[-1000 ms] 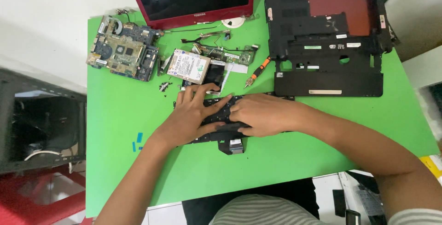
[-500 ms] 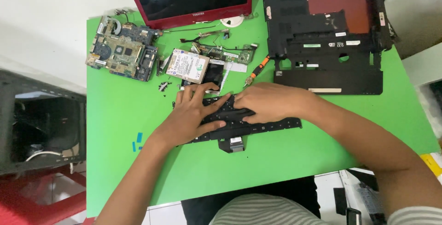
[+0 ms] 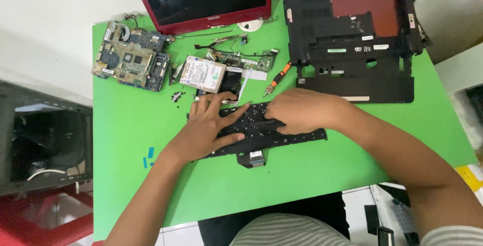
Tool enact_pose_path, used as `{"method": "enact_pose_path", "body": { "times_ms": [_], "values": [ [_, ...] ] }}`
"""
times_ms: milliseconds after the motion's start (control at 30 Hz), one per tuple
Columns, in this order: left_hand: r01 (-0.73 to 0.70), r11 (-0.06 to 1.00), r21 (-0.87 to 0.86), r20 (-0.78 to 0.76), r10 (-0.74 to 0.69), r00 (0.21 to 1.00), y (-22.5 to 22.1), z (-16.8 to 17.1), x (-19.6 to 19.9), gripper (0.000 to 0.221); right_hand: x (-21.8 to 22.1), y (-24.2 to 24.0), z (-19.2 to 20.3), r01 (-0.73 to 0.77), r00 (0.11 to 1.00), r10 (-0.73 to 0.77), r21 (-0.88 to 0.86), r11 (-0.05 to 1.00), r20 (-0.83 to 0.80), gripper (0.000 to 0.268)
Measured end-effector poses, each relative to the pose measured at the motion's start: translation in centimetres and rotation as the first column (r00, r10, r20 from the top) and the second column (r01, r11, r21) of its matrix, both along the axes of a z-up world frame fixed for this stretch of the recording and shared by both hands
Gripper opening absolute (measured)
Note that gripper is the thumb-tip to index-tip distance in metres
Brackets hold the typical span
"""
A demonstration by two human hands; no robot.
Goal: Disassembling various components of a laptop, including the keyboard, hard drive, and internal frame.
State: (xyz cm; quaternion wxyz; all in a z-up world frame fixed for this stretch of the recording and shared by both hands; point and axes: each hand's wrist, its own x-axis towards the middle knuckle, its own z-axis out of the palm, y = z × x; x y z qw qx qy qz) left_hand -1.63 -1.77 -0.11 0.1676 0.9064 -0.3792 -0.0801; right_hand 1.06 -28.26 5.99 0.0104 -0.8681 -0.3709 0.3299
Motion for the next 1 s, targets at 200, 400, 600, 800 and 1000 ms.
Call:
{"method": "enact_pose_path", "body": {
  "times_ms": [200, 400, 600, 800, 1000],
  "values": [
    [0.006, 1.000, -0.014, -0.006, -0.006, 1.000, 0.0, 0.0, 0.0, 0.064, 0.1, -1.1, 0.7, 0.014, 1.000, -0.013, -0.144, 0.989, 0.010, 0.036],
    [0.002, 1.000, 0.007, 0.019, -0.002, 1.000, 0.0, -0.1, 0.0, 0.064, -0.3, 1.5, 1.0, -0.046, 0.999, 0.047, 0.038, 0.998, -0.023, 0.033],
    [-0.003, 1.000, 0.005, -0.006, 0.003, 1.000, -0.1, 0.2, 0.0, 0.064, -0.2, -1.4, 0.7, 0.060, 0.998, -0.057, -0.149, 0.987, 0.026, 0.032],
    [-0.002, 1.000, 0.005, 0.011, 0.002, 1.000, 0.1, 0.0, 0.1, 0.064, -0.1, 0.5, 1.5, 0.008, 0.996, -0.002, -0.071, 0.997, 0.089, 0.028],
    [-0.010, 1.000, 0.016, 0.002, 0.010, 1.000, 0.0, 0.1, 0.1, 0.063, 0.2, 1.6, 1.7, -0.029, 0.998, 0.022, 0.112, 0.993, 0.059, 0.033]
  ]
}}
